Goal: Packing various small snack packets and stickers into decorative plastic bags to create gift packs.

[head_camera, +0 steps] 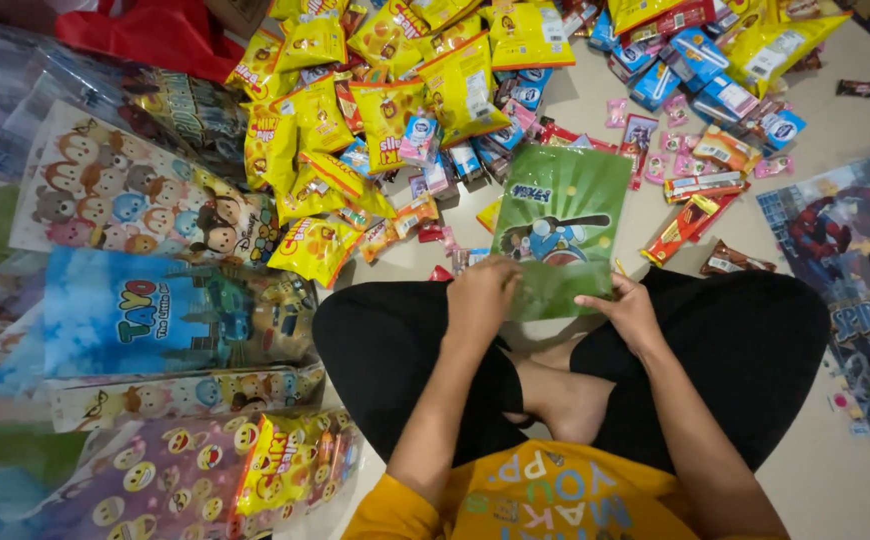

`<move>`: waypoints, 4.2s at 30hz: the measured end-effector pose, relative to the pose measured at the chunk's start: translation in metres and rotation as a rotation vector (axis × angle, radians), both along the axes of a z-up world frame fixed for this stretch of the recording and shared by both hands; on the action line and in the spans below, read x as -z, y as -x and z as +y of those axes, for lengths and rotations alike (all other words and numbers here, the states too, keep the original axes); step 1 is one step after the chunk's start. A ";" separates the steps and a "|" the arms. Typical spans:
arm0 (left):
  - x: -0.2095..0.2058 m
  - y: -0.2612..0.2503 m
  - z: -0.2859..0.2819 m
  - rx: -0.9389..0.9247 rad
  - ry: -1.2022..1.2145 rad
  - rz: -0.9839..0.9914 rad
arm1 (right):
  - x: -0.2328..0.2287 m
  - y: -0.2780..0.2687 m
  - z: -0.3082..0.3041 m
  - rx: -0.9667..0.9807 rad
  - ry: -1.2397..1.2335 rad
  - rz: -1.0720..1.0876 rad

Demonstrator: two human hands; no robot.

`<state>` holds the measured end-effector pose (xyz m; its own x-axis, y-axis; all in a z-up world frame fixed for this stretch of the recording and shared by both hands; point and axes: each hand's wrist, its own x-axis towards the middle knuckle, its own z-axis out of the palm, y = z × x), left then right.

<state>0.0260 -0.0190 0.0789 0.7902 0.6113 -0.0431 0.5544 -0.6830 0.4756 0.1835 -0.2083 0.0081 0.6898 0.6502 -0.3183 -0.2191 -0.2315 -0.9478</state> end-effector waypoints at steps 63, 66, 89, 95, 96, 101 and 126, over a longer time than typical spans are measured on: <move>0.009 -0.075 -0.011 0.294 0.261 -0.094 | -0.083 -0.048 0.032 -0.322 0.602 -0.597; 0.022 -0.087 -0.021 0.268 0.067 0.110 | -0.090 -0.043 0.035 -0.317 0.589 -0.548; 0.000 0.007 0.117 -0.217 0.232 -0.072 | -0.097 -0.034 0.031 -0.271 0.458 -0.517; 0.111 0.004 0.130 -0.302 0.232 0.327 | -0.078 -0.040 0.026 -0.336 0.556 -0.618; 0.104 -0.001 0.129 -0.305 0.237 0.320 | -0.077 -0.041 0.026 -0.340 0.559 -0.625; 0.121 -0.011 0.142 -0.412 -0.018 0.294 | -0.076 -0.043 0.029 -0.312 0.628 -0.534; -0.072 -0.021 0.034 -0.403 1.094 -0.852 | -0.069 -0.034 0.023 -0.313 0.507 -0.622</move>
<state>0.0474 0.0152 0.1512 0.5987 0.7644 -0.2393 -0.0961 0.3652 0.9259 0.2173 -0.1849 0.0776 0.6475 0.7215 -0.2455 0.4504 -0.6221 -0.6405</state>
